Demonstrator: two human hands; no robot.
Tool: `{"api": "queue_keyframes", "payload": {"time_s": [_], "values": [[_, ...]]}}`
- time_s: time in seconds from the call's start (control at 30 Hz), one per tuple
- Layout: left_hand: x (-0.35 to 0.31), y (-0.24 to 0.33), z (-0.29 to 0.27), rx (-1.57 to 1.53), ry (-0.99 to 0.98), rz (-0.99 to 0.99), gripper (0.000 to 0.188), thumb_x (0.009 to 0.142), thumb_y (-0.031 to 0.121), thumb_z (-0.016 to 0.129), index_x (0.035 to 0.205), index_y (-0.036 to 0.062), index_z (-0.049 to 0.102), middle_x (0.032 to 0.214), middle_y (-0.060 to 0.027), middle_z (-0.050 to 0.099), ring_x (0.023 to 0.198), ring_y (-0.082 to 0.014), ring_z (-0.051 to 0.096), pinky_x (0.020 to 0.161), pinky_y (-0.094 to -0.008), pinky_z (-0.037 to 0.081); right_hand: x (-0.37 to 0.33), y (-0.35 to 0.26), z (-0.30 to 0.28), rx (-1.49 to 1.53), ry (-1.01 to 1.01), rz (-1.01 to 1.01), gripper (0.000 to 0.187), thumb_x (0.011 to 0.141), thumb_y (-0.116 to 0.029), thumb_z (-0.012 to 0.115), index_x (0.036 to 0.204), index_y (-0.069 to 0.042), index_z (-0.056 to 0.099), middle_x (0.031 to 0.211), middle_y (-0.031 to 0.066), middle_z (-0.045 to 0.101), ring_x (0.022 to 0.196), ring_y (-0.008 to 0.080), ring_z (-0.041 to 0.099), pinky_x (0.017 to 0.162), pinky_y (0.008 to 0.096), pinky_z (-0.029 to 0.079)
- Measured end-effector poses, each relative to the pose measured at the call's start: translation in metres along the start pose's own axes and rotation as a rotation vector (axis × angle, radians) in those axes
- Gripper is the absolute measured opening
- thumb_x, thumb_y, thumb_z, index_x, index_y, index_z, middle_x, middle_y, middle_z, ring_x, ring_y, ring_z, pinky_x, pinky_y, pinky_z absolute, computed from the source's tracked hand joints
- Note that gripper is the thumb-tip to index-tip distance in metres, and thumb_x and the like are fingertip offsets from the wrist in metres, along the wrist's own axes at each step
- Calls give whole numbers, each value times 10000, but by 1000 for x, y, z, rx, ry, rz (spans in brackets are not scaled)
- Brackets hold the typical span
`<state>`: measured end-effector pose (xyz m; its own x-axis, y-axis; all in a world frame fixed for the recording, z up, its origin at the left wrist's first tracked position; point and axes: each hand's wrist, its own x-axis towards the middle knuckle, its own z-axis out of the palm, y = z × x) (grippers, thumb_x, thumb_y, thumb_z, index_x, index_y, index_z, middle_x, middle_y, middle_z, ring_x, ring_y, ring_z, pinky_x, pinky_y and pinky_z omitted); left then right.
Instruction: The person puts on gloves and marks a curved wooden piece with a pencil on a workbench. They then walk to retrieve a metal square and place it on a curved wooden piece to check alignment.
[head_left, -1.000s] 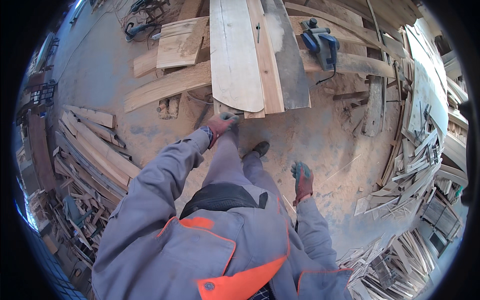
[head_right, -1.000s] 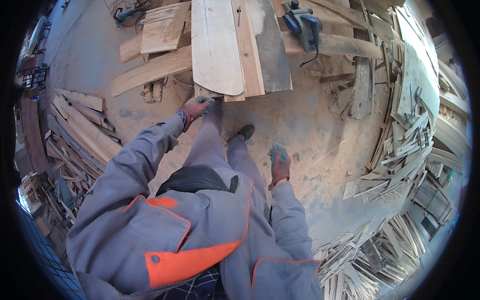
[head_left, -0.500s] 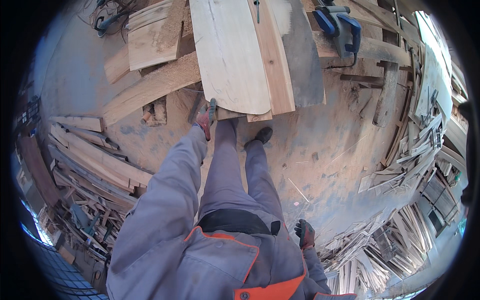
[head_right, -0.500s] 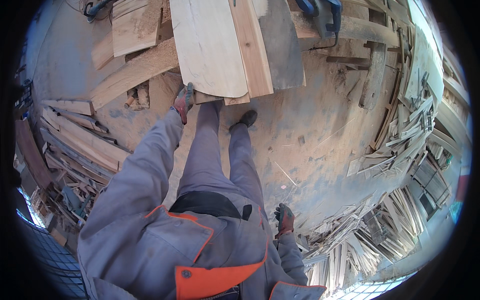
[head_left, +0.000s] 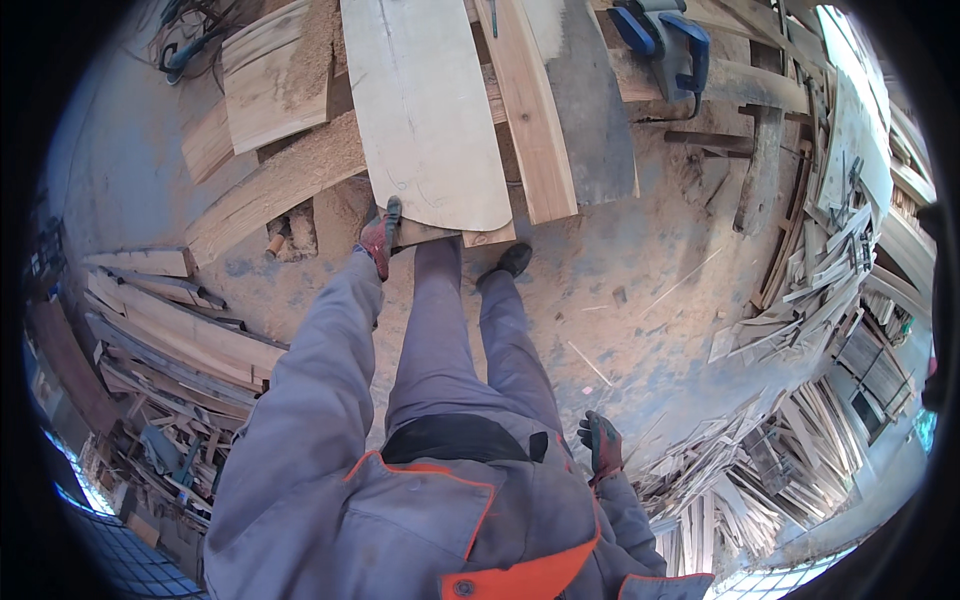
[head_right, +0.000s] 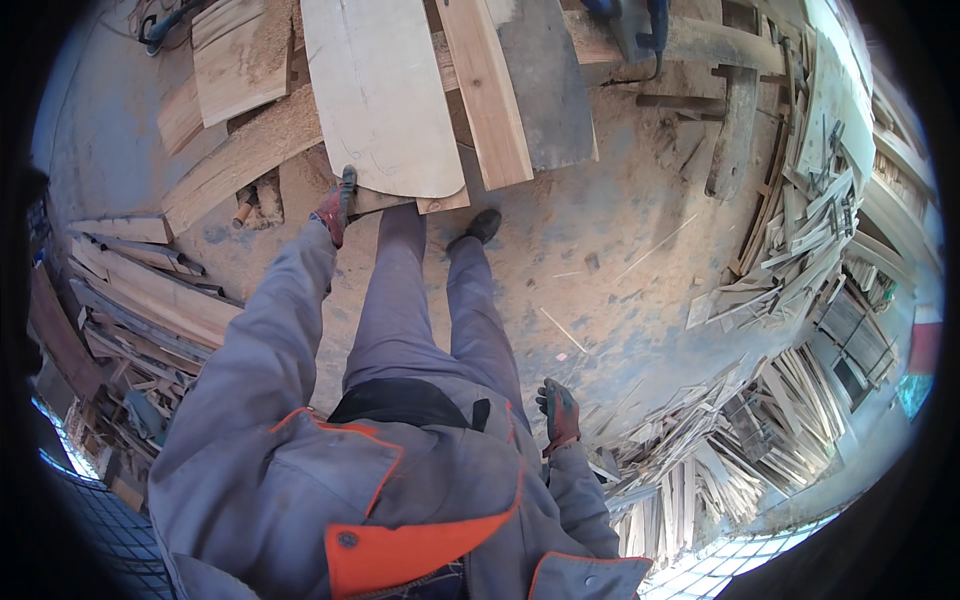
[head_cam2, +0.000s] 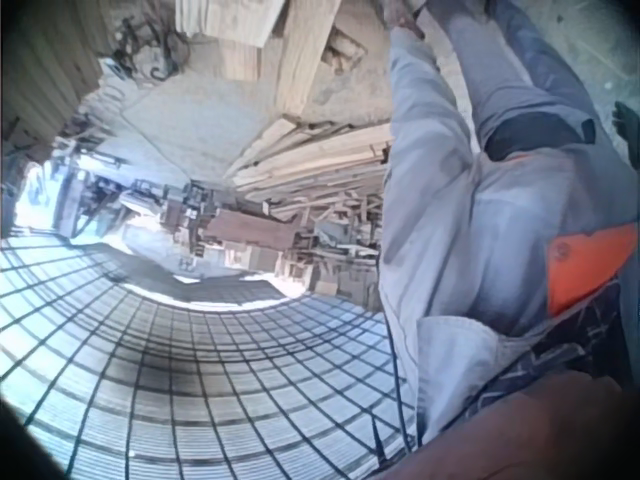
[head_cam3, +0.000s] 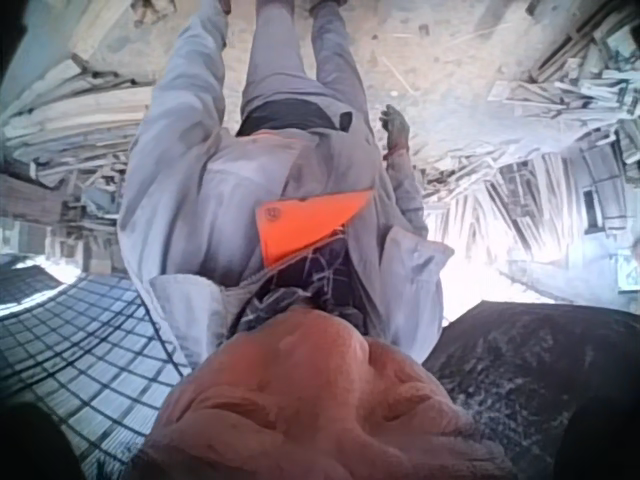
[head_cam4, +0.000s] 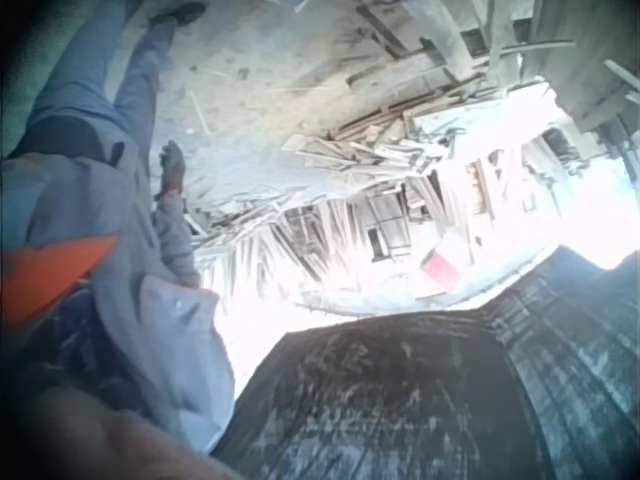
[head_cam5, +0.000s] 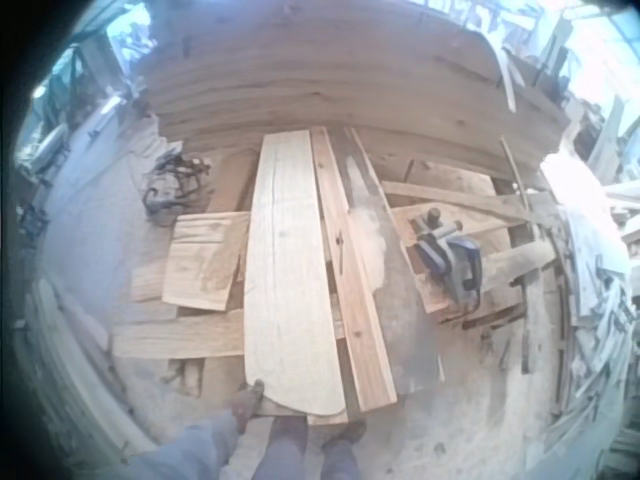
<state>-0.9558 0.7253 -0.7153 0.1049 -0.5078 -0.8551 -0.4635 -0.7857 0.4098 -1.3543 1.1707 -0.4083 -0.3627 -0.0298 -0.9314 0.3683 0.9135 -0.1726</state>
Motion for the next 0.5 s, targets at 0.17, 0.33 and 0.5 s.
{"api": "queue_keyframes", "payload": {"time_s": [0.17, 0.33, 0.5], "values": [[14, -21, -52, 209, 25, 38, 1030, 841, 821, 646, 1387, -51, 605, 1253, -207, 701, 1136, -316, 659, 967, -396, 517, 12, 2, 1, 53, 11, 45, 457, 1029, -377, 648, 1339, -42, 669, 1139, 117, 746, 936, 205, 727, 795, 336, 572], [32, -38, -89, 306, 27, 28, 972, 868, 793, 645, 1401, -19, 607, 1253, -203, 705, 1117, -309, 668, 956, -398, 522, 20, -8, 4, -3, -12, 10, 468, 1019, -358, 666, 1338, -15, 656, 1134, 154, 746, 915, 247, 740, 784, 357, 586], [42, -58, -88, 223, 16, 97, 810, 937, 712, 630, 1389, 39, 633, 1236, -195, 718, 1084, -294, 681, 930, -398, 530, 28, -32, 11, 16, -5, 13, 450, 1010, -354, 676, 1296, -7, 677, 1084, 141, 752, 878, 232, 742, 730, 327, 577]]}}
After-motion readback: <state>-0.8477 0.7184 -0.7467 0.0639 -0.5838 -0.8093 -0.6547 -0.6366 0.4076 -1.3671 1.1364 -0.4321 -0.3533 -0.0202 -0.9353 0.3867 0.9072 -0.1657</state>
